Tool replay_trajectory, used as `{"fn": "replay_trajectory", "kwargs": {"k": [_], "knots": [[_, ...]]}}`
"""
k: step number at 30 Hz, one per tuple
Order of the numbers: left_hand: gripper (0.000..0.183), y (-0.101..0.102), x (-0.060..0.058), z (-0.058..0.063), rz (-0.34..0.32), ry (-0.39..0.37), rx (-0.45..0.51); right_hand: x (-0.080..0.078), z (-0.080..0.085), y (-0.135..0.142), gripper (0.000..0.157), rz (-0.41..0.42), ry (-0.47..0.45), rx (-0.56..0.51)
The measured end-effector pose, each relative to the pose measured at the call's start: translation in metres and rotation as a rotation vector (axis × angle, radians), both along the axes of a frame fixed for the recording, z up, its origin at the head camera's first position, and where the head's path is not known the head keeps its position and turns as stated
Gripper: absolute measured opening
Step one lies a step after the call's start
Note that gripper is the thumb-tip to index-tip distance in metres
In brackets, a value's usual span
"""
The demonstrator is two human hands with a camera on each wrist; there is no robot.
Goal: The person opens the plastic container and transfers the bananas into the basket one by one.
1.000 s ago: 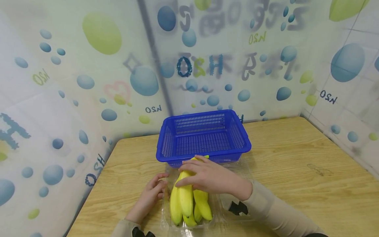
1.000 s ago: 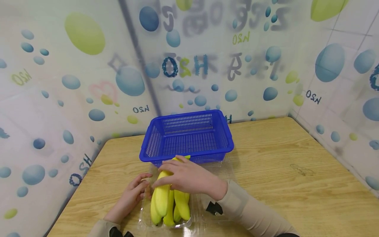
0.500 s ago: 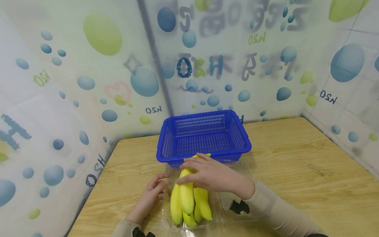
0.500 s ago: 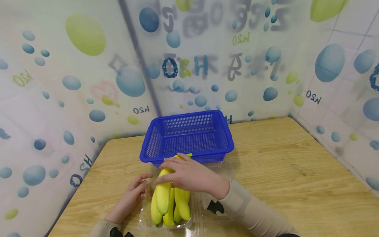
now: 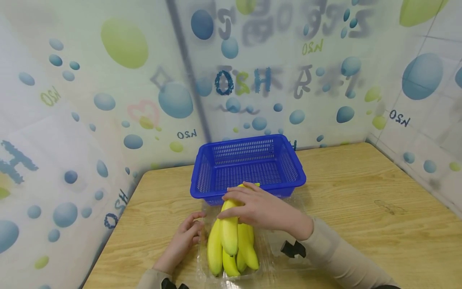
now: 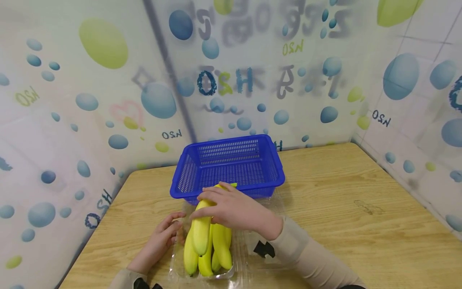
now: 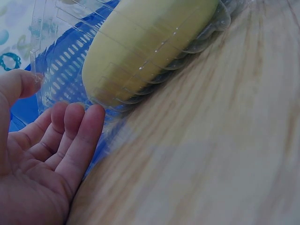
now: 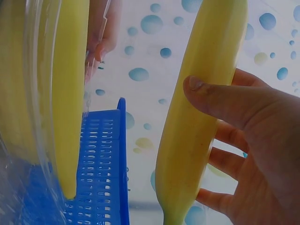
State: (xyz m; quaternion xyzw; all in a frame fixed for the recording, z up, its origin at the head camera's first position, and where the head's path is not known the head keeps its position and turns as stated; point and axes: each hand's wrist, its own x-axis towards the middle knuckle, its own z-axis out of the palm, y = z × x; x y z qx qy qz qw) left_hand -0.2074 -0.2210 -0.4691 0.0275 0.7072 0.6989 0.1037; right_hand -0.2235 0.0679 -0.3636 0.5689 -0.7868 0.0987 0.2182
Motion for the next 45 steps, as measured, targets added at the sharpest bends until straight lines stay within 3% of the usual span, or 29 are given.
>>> {"fn": "replay_trajectory", "kwargs": {"k": [13, 21, 31, 45], "knots": [[0.043, -0.001, 0.001, -0.001, 0.019, -0.005, 0.010, -0.004, 0.003, 0.001, 0.057, -0.010, -0.029, 0.002], [0.043, -0.002, -0.002, -0.002, -0.010, 0.028, 0.028, -0.009, 0.006, 0.005, 0.056, -0.019, -0.042, 0.017], [0.043, -0.003, -0.002, -0.001, -0.023, 0.055, 0.033, -0.017, 0.012, 0.003, 0.057, 0.008, -0.008, 0.034], [0.043, -0.002, -0.001, -0.003, -0.023, 0.037, 0.038, -0.030, 0.014, 0.002, 0.058, 0.056, -0.011, 0.097]]}}
